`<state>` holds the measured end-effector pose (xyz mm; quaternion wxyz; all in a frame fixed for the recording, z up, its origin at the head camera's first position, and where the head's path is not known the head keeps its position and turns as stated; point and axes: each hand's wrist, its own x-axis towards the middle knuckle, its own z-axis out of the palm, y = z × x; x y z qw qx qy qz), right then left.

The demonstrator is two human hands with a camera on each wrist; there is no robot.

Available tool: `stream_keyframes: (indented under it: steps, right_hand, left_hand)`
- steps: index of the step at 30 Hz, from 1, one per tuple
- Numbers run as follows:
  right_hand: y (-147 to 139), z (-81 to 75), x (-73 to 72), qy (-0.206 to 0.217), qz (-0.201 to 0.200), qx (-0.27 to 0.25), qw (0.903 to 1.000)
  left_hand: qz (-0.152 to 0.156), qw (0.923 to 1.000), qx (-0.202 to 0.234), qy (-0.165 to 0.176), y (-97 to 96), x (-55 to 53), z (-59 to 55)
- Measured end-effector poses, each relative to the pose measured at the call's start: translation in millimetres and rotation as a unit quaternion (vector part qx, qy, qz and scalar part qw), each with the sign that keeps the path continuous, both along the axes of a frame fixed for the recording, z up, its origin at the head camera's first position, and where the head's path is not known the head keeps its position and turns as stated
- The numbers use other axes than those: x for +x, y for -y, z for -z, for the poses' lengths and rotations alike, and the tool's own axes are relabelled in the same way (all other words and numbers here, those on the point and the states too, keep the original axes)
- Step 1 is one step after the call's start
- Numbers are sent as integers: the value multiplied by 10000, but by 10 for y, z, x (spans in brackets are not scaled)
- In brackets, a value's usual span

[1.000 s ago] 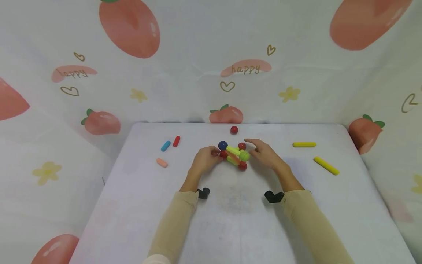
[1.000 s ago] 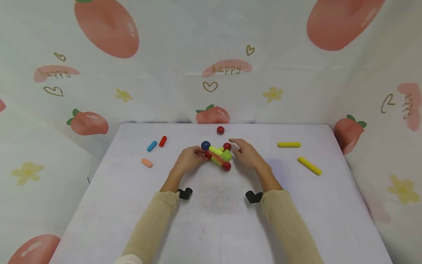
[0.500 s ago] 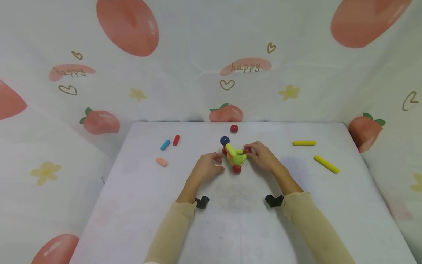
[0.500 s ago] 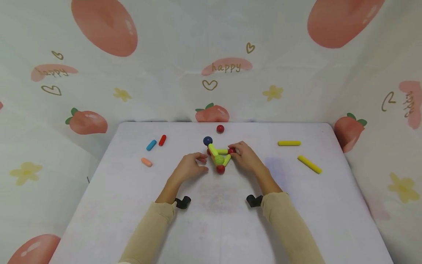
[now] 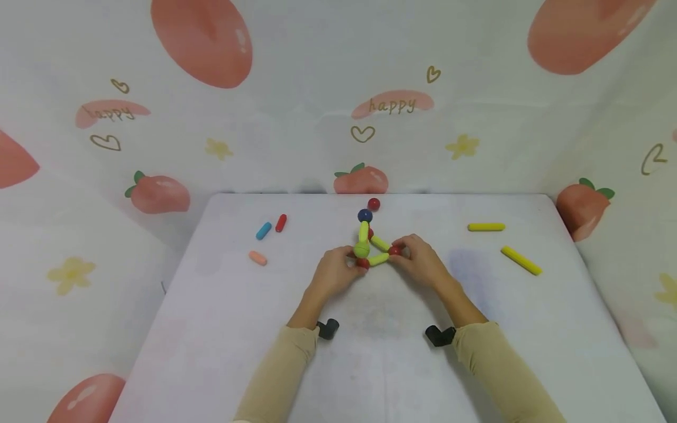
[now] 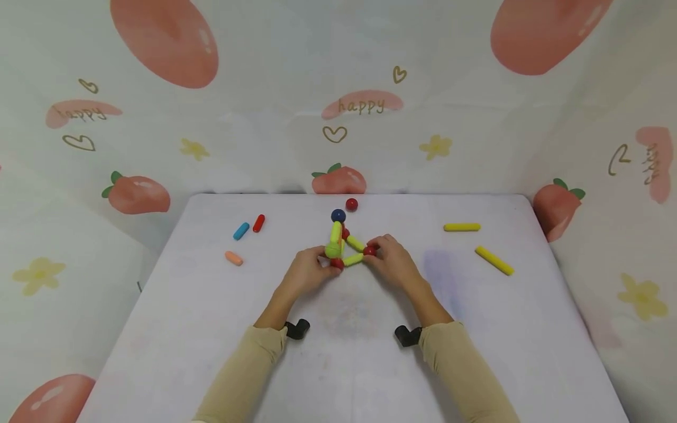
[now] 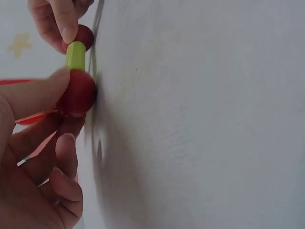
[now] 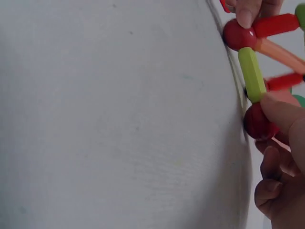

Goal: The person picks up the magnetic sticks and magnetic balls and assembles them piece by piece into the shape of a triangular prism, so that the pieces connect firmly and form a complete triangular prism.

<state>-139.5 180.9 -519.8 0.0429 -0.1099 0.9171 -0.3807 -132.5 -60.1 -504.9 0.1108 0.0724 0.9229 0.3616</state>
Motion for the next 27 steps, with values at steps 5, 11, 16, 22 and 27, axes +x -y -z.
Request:
stream_keyframes:
  steps: [5,11,16,22,27]
  right_hand:
    - [74,34,44,52,75,-150,9998]
    - [31,8,80,231,77,-33,9997]
    - [-421,-154,129,437,543,148,9975]
    - [-1252,-303,279,-127,1585,593,9855]
    - [-1732,-299,429,-169,2361,1026,9662]
  left_hand:
    - [-273,9995,116,-103,38,-89,25]
    - [-264,9994,214,-40,72,-201,101]
    - [-221,9992,239,222,57,-246,120]
    - [-390,9985,118,364,58,-245,90]
    - [-460,9984,118,321,95,-235,71]
